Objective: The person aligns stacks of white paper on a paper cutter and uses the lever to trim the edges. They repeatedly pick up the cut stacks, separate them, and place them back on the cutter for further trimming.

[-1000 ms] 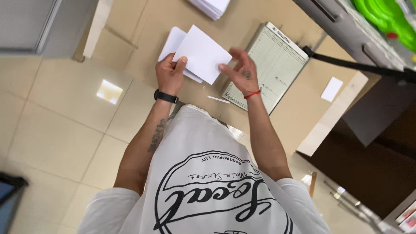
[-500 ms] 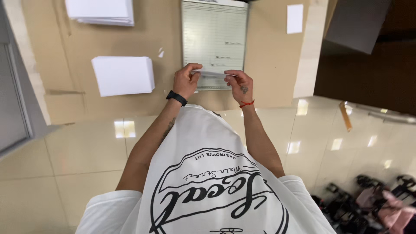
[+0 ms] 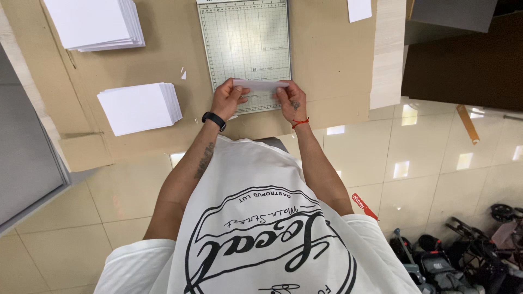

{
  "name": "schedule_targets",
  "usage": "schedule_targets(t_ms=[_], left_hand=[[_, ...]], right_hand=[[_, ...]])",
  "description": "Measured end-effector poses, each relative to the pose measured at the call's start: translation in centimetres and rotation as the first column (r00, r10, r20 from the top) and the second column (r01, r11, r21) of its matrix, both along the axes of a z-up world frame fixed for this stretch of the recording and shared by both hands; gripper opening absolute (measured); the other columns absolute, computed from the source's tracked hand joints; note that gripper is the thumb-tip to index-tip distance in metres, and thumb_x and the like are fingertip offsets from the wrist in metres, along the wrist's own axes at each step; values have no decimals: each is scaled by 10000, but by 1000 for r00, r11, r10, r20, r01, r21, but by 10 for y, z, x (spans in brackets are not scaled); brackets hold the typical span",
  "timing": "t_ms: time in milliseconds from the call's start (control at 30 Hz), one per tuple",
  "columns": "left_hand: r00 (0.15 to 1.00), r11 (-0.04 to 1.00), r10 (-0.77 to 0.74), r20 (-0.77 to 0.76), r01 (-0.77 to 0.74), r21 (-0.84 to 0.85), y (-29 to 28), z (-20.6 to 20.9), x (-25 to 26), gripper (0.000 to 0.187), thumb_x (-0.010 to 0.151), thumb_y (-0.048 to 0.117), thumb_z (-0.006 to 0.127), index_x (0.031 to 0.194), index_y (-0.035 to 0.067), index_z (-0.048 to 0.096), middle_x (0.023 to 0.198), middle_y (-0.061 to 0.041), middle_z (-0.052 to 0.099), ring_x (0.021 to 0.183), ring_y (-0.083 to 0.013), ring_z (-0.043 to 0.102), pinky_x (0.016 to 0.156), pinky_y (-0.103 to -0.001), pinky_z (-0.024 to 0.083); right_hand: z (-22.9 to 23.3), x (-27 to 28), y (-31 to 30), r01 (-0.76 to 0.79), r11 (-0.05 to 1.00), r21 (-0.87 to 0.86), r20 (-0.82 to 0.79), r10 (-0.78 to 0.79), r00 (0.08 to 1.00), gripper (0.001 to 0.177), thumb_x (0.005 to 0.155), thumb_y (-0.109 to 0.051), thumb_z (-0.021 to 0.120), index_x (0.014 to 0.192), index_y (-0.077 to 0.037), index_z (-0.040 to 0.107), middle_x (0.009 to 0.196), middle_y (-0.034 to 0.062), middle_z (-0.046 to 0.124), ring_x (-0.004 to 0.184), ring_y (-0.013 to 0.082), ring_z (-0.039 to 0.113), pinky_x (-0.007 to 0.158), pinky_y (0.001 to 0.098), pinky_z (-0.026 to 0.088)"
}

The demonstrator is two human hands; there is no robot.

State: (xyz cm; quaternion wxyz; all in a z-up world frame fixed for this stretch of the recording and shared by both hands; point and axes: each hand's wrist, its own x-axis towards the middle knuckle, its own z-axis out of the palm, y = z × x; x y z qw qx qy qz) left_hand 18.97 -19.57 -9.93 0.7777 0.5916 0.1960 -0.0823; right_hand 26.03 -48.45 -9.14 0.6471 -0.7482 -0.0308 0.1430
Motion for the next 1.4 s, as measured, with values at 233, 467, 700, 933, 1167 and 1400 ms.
schedule_targets(t_ms=[233, 467, 700, 933, 1167, 1400], left_hand=[[979, 942, 85, -183, -20, 334, -4, -71, 26, 125, 1172, 230, 868, 1208, 242, 988, 928, -4, 904, 856, -126, 852, 671, -394, 683], [965, 458, -30, 262, -219, 862, -40, 29, 109, 646, 1136, 20, 913, 1744, 49, 695, 1353, -230, 714, 1301, -500, 734, 1250, -678, 541], [822, 279, -528, 215, -71, 958, -51, 18, 178, 588, 1054, 27, 800, 1642, 15, 815, 1873, -261, 645, 1762, -502, 569, 1534, -789, 236], [769, 279, -567, 295, -158, 947, -59, 20, 195, 455, 1135, 127, 769, 1569, 3, 830, 1797, -291, 701, 1747, -557, 584, 1514, -836, 264], [792, 211, -570, 218, -115, 971, -61, 15, 195, 464, 1153, 165, 772, 1592, 21, 820, 1827, -274, 681, 1761, -562, 564, 1537, -829, 218], [821, 200, -539, 190, -94, 975, -63, 12, 195, 439, 1167, 203, 744, 1562, 37, 841, 1822, -244, 683, 1782, -546, 525, 1544, -814, 209]], right_hand=[[-10, 56, -16, 53, 993, -102, -168, -70, 983, 118, 1134, -229, 1057, 1207, -161, 994, 913, -18, 896, 828, 37, 760, 768, 238, 636], [7, 162, -20, 35, 981, -189, -173, -68, 983, 81, 1096, -216, 1053, 1136, -161, 1008, 835, -14, 840, 765, 82, 741, 710, 253, 599], [-23, 236, -36, 148, 989, -16, -312, -146, 939, 115, 1033, -167, 1018, 1043, -85, 938, 956, 19, 915, 832, 131, 797, 732, 315, 650], [-27, 249, -47, 139, 989, 49, -280, -120, 953, 115, 1053, -158, 967, 984, -96, 899, 975, -24, 885, 915, 115, 772, 839, 305, 652], [-26, 246, -49, 136, 985, 108, -327, -94, 940, 141, 1087, -188, 974, 1068, -52, 941, 972, 14, 912, 894, 122, 800, 813, 294, 664], [-24, 245, -51, 73, 994, 82, -302, -45, 952, 192, 1123, -241, 992, 1073, -59, 956, 920, -40, 839, 843, 78, 704, 763, 273, 584]])
